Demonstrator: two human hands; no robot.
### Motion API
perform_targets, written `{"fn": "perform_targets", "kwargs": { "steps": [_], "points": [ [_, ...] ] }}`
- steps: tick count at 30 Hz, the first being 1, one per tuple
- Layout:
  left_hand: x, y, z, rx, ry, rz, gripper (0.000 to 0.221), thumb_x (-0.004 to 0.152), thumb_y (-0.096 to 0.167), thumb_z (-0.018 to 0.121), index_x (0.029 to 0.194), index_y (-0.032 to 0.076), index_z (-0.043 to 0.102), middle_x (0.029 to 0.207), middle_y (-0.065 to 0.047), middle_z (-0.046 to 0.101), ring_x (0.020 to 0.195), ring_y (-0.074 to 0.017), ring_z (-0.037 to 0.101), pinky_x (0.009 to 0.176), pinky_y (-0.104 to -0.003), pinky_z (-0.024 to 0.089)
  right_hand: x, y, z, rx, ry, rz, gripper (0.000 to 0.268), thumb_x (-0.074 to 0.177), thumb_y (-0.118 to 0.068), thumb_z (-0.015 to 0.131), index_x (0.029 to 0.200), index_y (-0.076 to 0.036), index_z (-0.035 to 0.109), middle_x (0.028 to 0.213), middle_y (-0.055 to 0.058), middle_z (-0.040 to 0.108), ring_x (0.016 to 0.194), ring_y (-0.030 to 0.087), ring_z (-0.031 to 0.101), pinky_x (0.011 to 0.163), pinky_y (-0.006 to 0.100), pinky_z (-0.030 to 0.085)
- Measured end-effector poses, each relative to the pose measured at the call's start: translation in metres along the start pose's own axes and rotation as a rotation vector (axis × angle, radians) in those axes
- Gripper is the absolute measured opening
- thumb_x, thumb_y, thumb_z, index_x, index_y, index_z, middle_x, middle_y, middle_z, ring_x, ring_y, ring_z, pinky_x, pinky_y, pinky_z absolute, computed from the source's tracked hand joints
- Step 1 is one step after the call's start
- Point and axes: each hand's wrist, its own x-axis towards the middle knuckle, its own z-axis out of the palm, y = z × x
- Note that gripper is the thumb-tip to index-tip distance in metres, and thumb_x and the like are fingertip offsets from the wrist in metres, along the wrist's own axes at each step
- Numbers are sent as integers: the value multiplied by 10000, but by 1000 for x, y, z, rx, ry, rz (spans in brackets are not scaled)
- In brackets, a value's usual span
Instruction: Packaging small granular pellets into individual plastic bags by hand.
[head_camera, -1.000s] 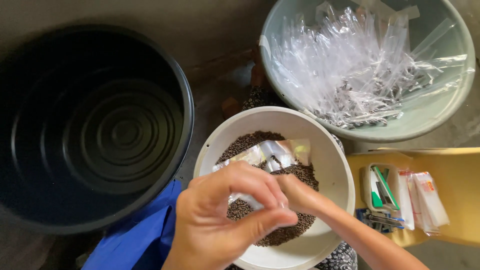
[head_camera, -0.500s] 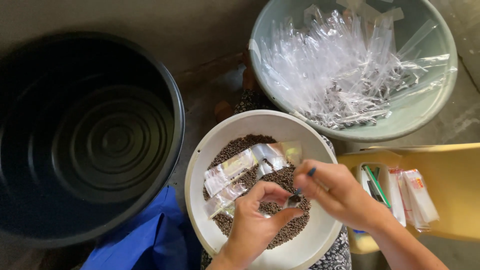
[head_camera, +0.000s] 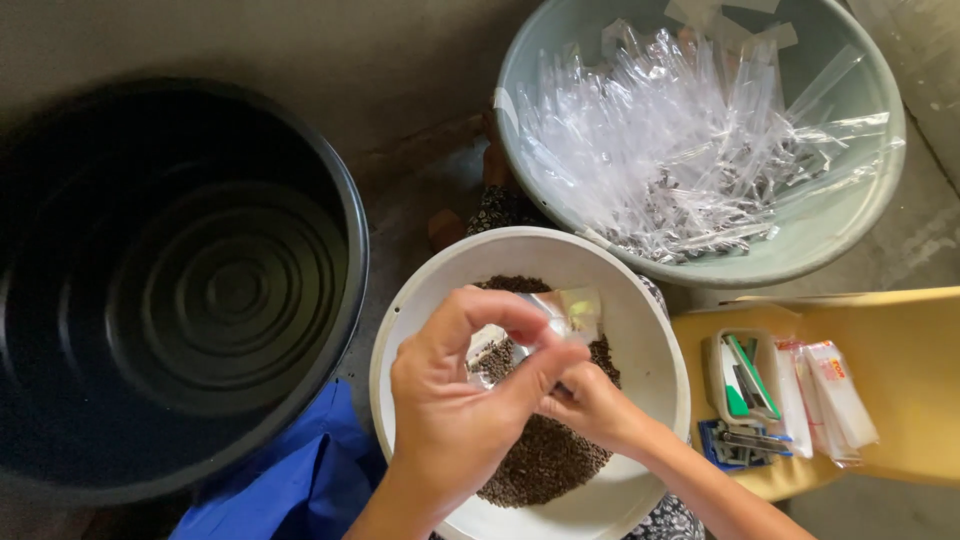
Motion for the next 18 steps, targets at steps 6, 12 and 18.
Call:
{"fn": "perform_targets", "kwargs": {
  "steps": [6, 12, 18],
  "points": [
    [-1, -33, 20, 180, -176, 75, 212, 758, 16, 821, 853, 104, 653, 782, 12, 655, 727, -111, 576, 797, -269, 453, -18, -98, -39, 464, 236, -332, 114, 917, 15, 674, 1029, -5, 676, 994, 69, 626, 887, 145, 587, 799, 261, 498],
    [0, 6, -4, -48, -58, 20, 238, 784, -27, 824, 901, 57, 635, 868, -18, 657, 769, -97, 615, 748, -227, 559, 0, -33, -5, 33, 132, -151, 224, 734, 42, 728, 936, -25, 799, 731, 38, 724, 518, 99, 522, 410, 230, 413],
    [4, -42, 12, 30, -576, -124, 994, 813, 743, 471, 1359, -87, 458, 1254, -233, 611, 1146, -333, 641, 950, -451, 557, -11, -116, -43, -33, 460, -443, 403, 847, -477, 669, 973, -97, 711, 926, 19, 676, 697, 60, 557, 561, 203, 445]
  ]
}}
